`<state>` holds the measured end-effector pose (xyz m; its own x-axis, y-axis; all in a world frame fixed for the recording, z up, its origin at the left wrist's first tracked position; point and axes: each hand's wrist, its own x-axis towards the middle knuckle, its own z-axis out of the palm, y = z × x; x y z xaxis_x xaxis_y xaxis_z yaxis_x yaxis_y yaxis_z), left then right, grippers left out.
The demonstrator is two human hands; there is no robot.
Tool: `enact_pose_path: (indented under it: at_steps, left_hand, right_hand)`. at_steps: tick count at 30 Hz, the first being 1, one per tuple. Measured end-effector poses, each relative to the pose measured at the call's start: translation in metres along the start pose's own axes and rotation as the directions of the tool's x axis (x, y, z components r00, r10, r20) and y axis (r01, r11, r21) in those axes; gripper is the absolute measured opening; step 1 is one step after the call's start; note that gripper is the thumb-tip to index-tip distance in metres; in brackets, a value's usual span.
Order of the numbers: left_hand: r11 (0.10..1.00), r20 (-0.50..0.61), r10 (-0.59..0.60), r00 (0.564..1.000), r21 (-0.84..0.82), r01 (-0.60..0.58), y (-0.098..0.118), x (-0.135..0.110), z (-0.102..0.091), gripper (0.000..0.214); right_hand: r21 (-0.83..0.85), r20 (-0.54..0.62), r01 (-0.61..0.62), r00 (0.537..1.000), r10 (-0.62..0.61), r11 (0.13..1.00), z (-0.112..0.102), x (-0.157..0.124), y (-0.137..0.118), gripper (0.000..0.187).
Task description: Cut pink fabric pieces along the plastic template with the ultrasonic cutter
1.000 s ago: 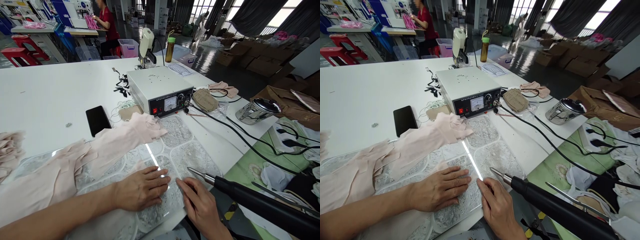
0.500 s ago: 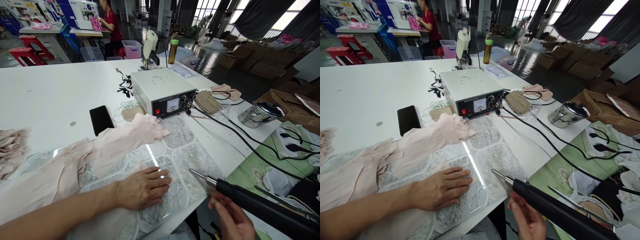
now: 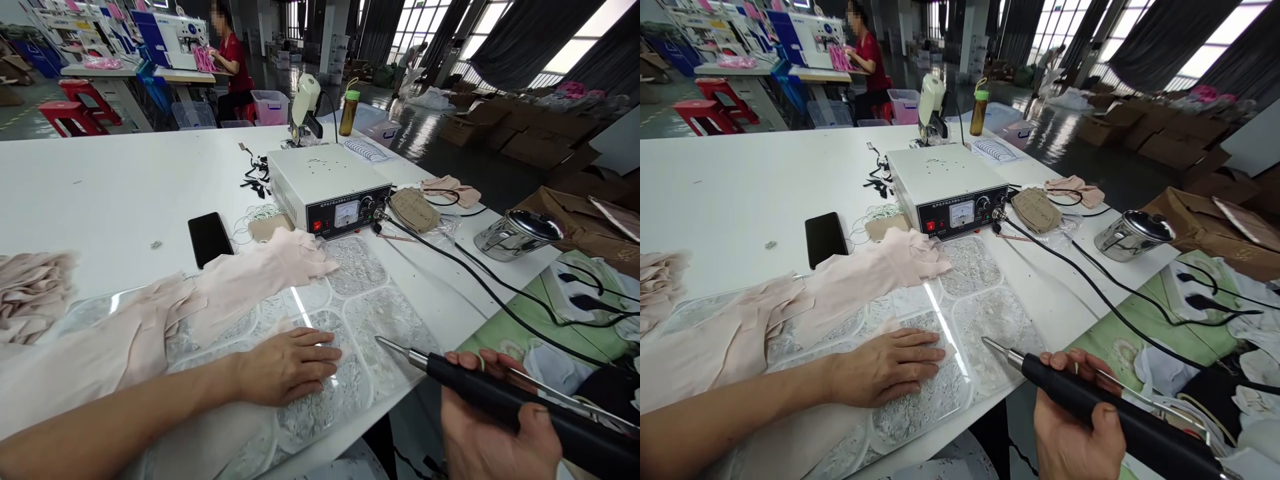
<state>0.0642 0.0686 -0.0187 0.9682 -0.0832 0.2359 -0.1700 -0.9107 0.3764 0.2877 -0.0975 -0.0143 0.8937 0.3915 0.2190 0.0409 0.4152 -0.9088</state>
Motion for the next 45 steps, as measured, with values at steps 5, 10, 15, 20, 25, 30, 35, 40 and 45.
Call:
enact_pose_path:
  at_steps: [5,10,15,20,25,30,35,40,45]
  left_hand:
    - [1.000,-0.003,-0.003,1.000,-0.003,0.003,-0.001,-0.001,0.001,0.029]
    - [1.000,0.004,0.003,1.000,-0.020,-0.002,-0.002,-0.001,0.002,0.029]
    - [1.000,0.002,0.003,1.000,-0.017,-0.002,-0.002,-0.002,0.004,0.029]
    - [1.000,0.010,-0.005,1.000,-0.012,0.005,-0.001,-0.002,0.004,0.028]
    - [1.000,0.012,-0.007,1.000,-0.011,0.007,-0.001,-0.002,0.003,0.028]
    - [1.000,-0.006,0.001,1.000,-0.011,-0.001,-0.001,-0.002,0.004,0.028]
    - [1.000,0.005,-0.005,1.000,-0.022,0.005,-0.002,-0.002,0.004,0.028]
    - [1.000,0.032,-0.013,0.999,-0.028,0.014,-0.002,-0.002,0.003,0.028]
    - [0.999,0.023,-0.014,1.000,-0.034,0.015,-0.001,-0.002,0.004,0.028]
  right_hand:
    - [0.052,0.037,-0.014,0.999,0.012,0.999,0.017,0.009,-0.008,0.022]
    - [0.160,0.170,-0.061,0.985,0.033,0.985,0.033,0.007,-0.012,0.022]
    - [0.188,0.271,-0.048,0.963,-0.005,0.981,0.041,0.006,-0.013,0.021]
    - [0.195,0.323,-0.039,0.946,-0.027,0.980,0.043,0.006,-0.013,0.020]
    - [0.199,0.336,-0.039,0.941,-0.031,0.979,0.043,0.005,-0.012,0.020]
    - [0.184,0.336,-0.032,0.941,-0.032,0.982,0.045,0.006,-0.011,0.020]
    - [0.173,0.363,-0.030,0.931,-0.036,0.984,0.046,0.006,-0.013,0.017]
    - [0.139,0.378,-0.028,0.925,-0.027,0.990,0.045,0.007,-0.014,0.015]
    - [0.165,0.350,-0.028,0.936,-0.032,0.986,0.048,0.007,-0.012,0.016]
